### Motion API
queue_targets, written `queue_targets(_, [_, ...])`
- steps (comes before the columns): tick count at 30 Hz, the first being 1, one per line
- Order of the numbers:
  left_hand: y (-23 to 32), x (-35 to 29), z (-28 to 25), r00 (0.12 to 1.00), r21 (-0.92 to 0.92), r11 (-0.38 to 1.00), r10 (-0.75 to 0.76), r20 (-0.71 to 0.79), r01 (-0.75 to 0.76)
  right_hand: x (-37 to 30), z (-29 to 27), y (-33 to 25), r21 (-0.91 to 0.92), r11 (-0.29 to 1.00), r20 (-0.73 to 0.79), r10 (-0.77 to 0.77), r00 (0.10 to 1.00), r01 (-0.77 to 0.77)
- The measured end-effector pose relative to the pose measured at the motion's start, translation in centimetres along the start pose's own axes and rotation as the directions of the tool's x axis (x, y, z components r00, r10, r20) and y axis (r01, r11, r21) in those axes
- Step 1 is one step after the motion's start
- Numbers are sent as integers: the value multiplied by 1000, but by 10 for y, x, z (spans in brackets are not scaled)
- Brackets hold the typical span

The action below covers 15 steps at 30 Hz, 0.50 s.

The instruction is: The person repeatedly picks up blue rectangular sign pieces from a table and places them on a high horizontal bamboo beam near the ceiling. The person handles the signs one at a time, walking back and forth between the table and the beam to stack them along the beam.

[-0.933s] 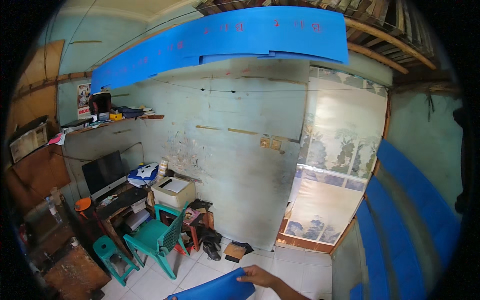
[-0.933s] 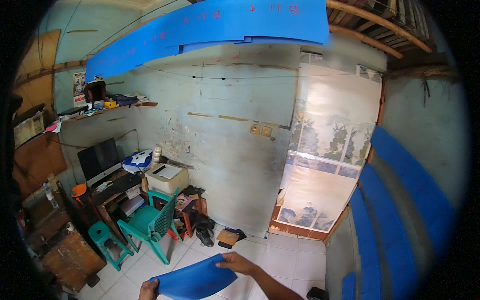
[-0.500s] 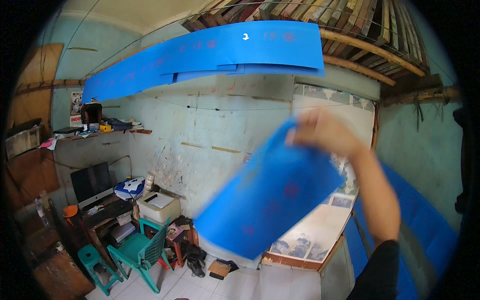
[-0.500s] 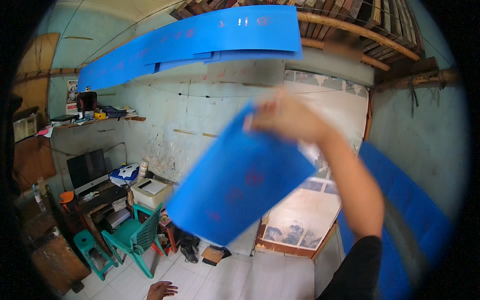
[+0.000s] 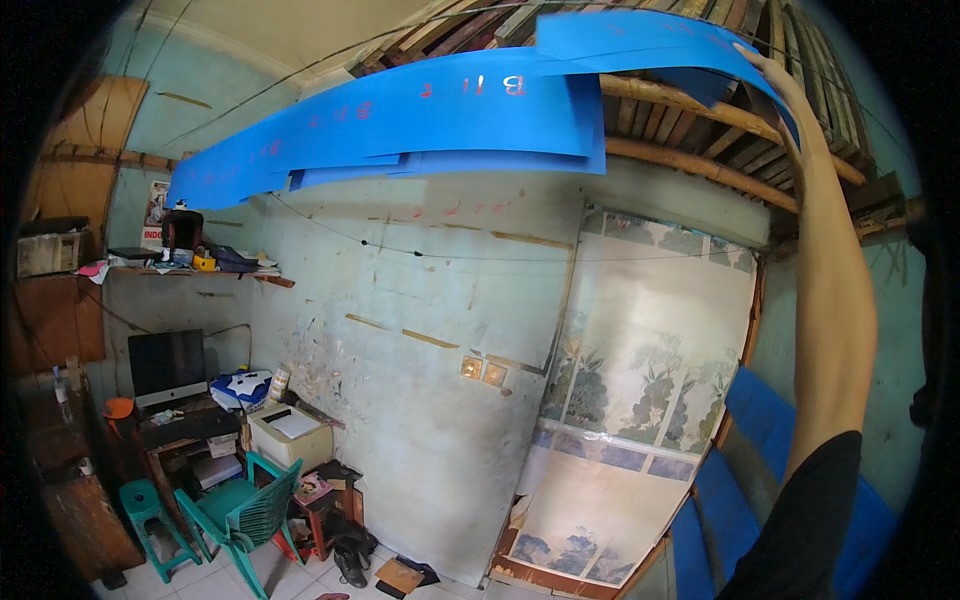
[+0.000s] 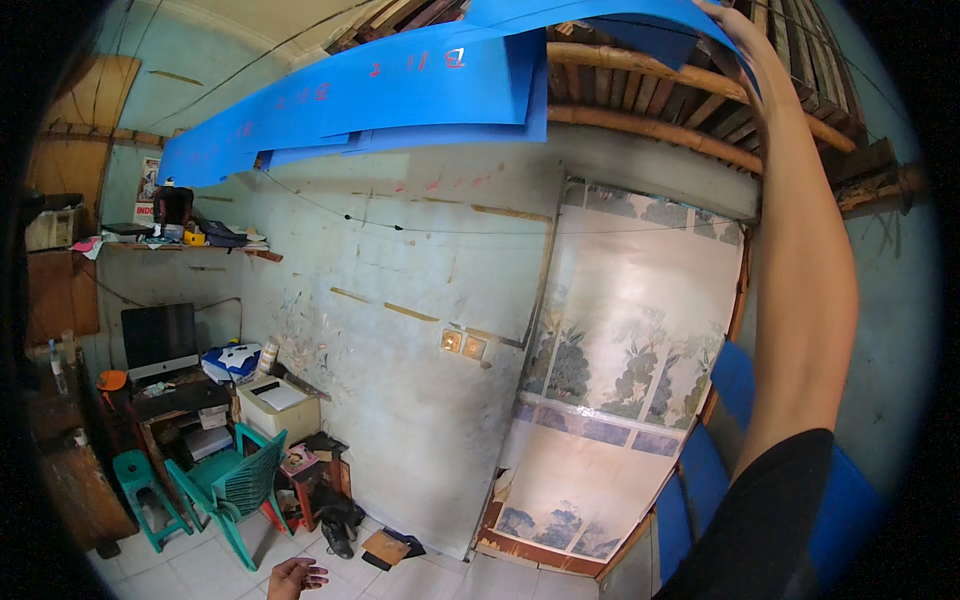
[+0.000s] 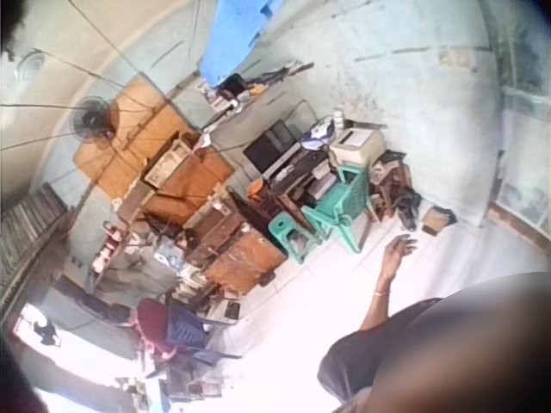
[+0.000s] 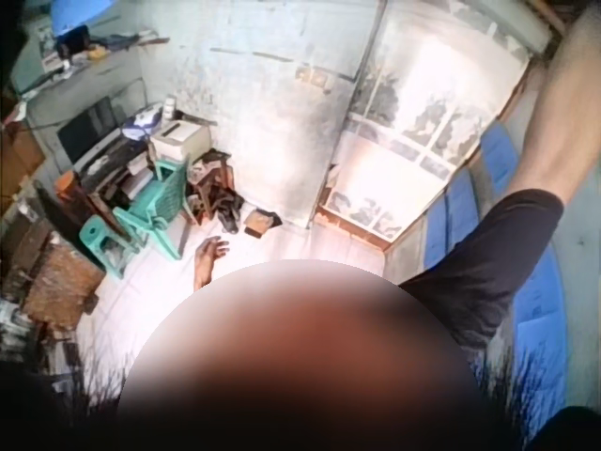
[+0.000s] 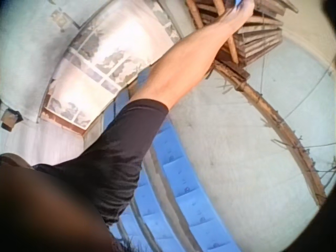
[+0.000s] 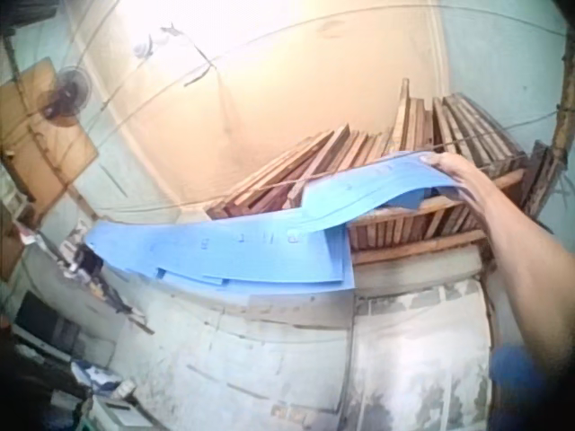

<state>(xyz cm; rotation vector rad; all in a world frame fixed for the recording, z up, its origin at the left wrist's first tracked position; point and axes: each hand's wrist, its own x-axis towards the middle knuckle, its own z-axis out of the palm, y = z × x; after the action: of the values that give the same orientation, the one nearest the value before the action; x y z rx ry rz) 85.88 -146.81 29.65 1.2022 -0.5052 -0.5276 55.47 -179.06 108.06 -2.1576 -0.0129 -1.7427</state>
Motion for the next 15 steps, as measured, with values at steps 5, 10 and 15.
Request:
queue_targets(5, [-6,14,13,1000,24,1000,3,23,-3,-32,5,26,57,989,-36,-136,990,137])
queue_targets(10, [-8,12,23,999,45,999,11,43,-13,-36,15,44,170,985,19,2,1000,-5])
queue_targets(15, [-12,-3,18,999,71,997,-40,22,38,-36,22,45,189,981,27,32,999,-37])
